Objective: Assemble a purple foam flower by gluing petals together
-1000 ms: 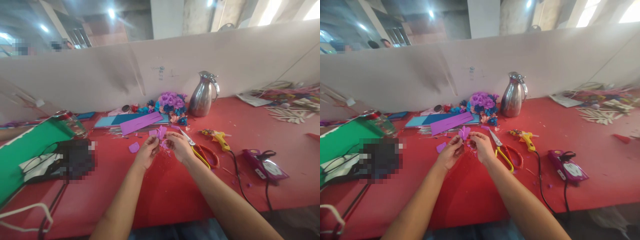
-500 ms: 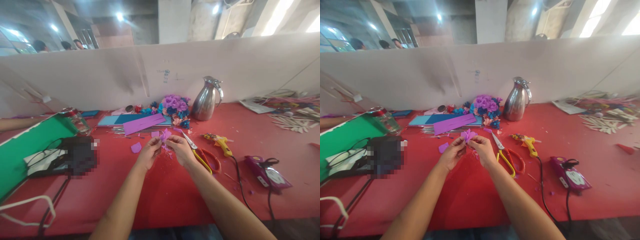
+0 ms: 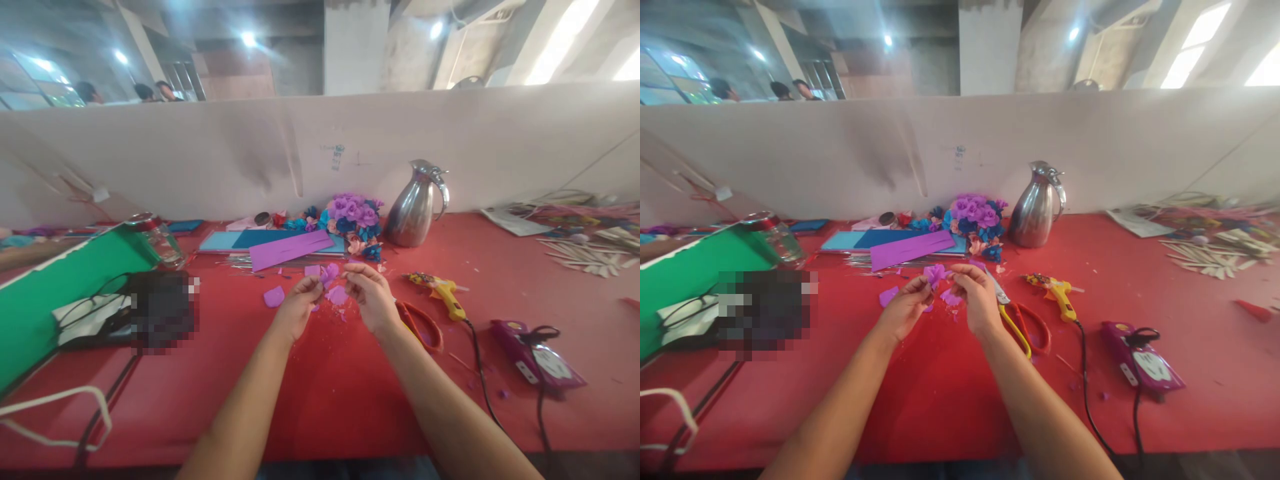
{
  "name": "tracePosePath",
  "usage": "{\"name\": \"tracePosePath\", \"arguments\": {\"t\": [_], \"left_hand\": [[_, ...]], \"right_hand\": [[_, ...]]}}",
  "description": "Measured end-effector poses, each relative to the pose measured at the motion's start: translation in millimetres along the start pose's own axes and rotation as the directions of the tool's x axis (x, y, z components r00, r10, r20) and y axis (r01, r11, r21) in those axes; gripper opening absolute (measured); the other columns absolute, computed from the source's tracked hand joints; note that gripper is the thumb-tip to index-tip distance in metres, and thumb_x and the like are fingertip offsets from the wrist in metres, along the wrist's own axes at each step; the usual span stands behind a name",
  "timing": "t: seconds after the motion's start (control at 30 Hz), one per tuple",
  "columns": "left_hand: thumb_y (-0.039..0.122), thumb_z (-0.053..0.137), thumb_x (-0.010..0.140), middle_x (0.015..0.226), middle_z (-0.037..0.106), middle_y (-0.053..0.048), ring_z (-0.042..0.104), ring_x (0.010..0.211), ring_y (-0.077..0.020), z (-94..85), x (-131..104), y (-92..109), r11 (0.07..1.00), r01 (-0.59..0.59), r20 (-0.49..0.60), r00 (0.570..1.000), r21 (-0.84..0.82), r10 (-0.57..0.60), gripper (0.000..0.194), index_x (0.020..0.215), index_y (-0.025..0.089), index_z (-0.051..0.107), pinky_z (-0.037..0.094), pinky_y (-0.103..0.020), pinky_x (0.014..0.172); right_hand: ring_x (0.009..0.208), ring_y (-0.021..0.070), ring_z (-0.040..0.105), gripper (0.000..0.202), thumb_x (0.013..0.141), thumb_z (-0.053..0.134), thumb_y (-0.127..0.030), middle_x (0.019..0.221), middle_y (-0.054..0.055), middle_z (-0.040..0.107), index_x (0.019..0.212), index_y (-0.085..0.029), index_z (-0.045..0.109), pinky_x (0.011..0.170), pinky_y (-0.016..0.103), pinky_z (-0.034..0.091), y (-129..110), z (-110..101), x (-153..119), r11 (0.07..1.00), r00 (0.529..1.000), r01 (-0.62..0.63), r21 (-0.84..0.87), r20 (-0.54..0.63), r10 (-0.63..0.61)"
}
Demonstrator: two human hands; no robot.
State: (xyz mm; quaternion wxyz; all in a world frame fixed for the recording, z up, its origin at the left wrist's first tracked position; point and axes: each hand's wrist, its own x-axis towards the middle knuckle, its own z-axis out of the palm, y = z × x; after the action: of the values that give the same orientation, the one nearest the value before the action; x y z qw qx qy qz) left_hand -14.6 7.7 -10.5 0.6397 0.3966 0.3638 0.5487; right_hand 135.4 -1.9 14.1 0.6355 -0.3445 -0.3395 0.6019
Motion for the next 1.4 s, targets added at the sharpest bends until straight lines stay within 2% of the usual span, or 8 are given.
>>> {"name": "tracePosePath", "arguments": {"t": [0.13,0.2,0.3,0.57,0.83,0.93,1.17,1.4], "left_hand": [[0.032,0.081,0.06,0.063,0.054,0.003,0.043,0.057,-0.0072,0.2,-1.3,1.2,0.999,0.012,0.035,0.999,0.029,-0.013,0.023,0.07,0.018,0.066,0.031,-0.021,0.055],[0.033,0.08,0.061,0.061,0.053,0.003,0.041,0.055,-0.0069,0.3,-2.1,2.3,0.999,0.014,0.047,0.999,0.044,-0.016,0.023,0.069,0.017,0.066,0.029,-0.022,0.054],[0.034,0.078,0.063,0.061,0.053,0.002,0.041,0.056,-0.0071,0.3,-3.0,3.0,0.998,0.007,0.054,0.998,0.067,-0.011,0.022,0.069,0.017,0.066,0.029,-0.022,0.055],[0.036,0.074,0.069,0.07,0.06,-0.001,0.045,0.062,-0.0103,-0.2,-5.1,1.2,0.974,-0.047,0.029,0.999,0.22,0.042,0.022,0.082,0.019,0.072,0.03,-0.024,0.058],[0.035,0.074,0.069,0.067,0.058,0.0,0.043,0.06,-0.0099,-0.9,-5.7,2.5,0.963,-0.028,0.019,1.0,0.267,0.023,0.02,0.081,0.019,0.072,0.028,-0.024,0.056],[0.036,0.073,0.069,0.064,0.055,0.002,0.04,0.058,-0.0092,0.4,-6.4,3.3,0.958,-0.067,0.039,0.998,0.278,0.058,0.019,0.076,0.018,0.071,0.028,-0.025,0.056],[0.042,0.072,0.069,0.062,0.056,0.001,0.04,0.058,-0.0096,9.8,-10.6,8.2,0.935,-0.101,0.024,0.995,0.34,0.099,0.026,0.07,0.017,0.069,0.029,-0.026,0.057],[0.044,0.071,0.069,0.063,0.054,0.002,0.039,0.058,-0.0098,5.7,-9.0,5.8,0.946,-0.095,-0.013,0.994,0.311,0.105,0.026,0.071,0.018,0.067,0.027,-0.025,0.055]], "right_hand": [[0.054,0.0083,0.05,0.017,0.058,0.075,-0.027,0.063,0.0,0.066,0.072,-0.017,0.073,0.056,0.024,0.036,5.2,2.1,-1.4,0.98,0.994,-0.076,-0.183,0.066,0.09],[0.056,0.0089,0.05,0.017,0.058,0.076,-0.028,0.064,0.0,0.066,0.071,-0.017,0.073,0.057,0.024,0.036,6.2,3.9,-2.9,0.974,0.988,-0.062,-0.22,0.126,0.091],[0.057,0.0098,0.051,0.017,0.058,0.077,-0.029,0.064,0.001,0.067,0.07,-0.017,0.074,0.057,0.025,0.036,6.3,5.8,-4.3,0.967,0.991,-0.03,-0.254,0.121,0.063],[0.058,0.0102,0.052,0.019,0.057,0.078,-0.029,0.063,0.001,0.067,0.071,-0.017,0.075,0.06,0.026,0.041,11.7,5.7,-2.7,0.973,0.996,-0.005,-0.23,0.081,0.024],[0.052,0.0092,0.046,0.016,0.058,0.076,-0.03,0.054,-0.003,0.058,0.067,-0.018,0.07,0.055,0.025,0.038,15.3,8.5,-3.5,0.977,0.996,0.022,-0.212,0.085,-0.004],[0.051,0.009,0.045,0.015,0.059,0.074,-0.03,0.052,-0.005,0.055,0.066,-0.018,0.067,0.055,0.025,0.037,16.8,9.6,-4.5,0.979,0.995,0.047,-0.2,0.094,-0.029],[0.058,0.0114,0.051,0.016,0.062,0.071,-0.032,0.063,-0.002,0.061,0.068,-0.018,0.065,0.061,0.026,0.04,22.2,10.3,-5.9,0.969,0.995,0.098,-0.228,0.045,-0.09],[0.059,0.0118,0.053,0.017,0.062,0.071,-0.032,0.065,-0.001,0.062,0.07,-0.019,0.065,0.062,0.026,0.041,18.8,12.1,-7.6,0.971,0.997,0.076,-0.227,0.028,-0.072]]}}
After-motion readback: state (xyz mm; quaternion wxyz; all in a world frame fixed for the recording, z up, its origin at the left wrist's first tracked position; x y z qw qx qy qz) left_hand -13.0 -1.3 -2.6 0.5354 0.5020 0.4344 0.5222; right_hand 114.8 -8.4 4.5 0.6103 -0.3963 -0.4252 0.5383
